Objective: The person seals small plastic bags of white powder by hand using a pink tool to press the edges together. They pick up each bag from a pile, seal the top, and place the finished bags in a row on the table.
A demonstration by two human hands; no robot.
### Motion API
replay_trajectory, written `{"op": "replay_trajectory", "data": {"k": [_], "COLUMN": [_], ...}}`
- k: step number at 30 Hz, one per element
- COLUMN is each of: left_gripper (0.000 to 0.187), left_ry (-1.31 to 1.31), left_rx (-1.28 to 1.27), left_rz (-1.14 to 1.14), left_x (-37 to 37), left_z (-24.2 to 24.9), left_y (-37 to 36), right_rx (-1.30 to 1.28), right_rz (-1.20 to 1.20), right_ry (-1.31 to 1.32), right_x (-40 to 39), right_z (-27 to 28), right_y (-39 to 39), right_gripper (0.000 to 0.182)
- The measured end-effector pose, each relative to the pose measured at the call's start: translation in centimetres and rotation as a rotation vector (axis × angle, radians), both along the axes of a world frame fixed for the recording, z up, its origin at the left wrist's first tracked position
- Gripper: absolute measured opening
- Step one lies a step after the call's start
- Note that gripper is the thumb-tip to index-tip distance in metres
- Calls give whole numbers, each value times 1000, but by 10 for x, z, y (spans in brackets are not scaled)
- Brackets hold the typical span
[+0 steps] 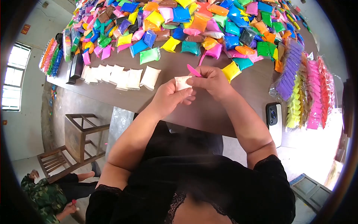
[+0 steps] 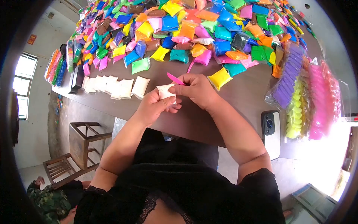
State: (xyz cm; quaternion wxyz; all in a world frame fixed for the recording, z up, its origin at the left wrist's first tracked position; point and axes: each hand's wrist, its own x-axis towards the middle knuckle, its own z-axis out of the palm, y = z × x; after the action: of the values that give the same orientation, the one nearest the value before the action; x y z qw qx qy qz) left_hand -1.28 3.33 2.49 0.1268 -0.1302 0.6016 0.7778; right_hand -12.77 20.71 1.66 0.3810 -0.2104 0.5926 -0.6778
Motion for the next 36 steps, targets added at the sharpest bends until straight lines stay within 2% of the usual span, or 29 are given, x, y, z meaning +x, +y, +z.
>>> {"op": "replay_trajectory", "data": {"k": [3,5,8,18,21,23,26,30,33,35,36], "left_gripper": [38,38,36,33,34,35,36,36,36,37,37], "left_ry": [23,203,244,145,165,176,176,189,281,229,228], "left_rx": [-24,-87,12,-12,-128,19,-89,-84,-103,127,127], "left_rz": [-34,69,151,160,135,159,196,252,273,197,202], "left_x": [1,2,2,3,4,3,3,2,1,3,3], "left_z": [-4,-14,-4,-1,5,3,4,3,-3,-9,-4], "left_y": [2,5,3,-3,1,2,1,2,2,-6,-2], "right_rx": [-57,-50,-38,-39,43,21,64,62,57,45,45], "right_rz": [-49,-81,-107,-66,-75,-86,-100,-166,-55,-39,-35], "right_ry": [-26,23,5,57,115,164,117,99,29,99,98], "right_x": [2,1,3,3,-1,-4,0,5,7,5,7], "right_z": [-2,-7,0,-3,-10,-18,-10,0,5,2,1], "right_y": [-2,-3,-4,-3,-2,-3,-5,-8,-4,-4,-5], "right_gripper": [20,20,22,26,28,29,29,31,33,31,31]}}
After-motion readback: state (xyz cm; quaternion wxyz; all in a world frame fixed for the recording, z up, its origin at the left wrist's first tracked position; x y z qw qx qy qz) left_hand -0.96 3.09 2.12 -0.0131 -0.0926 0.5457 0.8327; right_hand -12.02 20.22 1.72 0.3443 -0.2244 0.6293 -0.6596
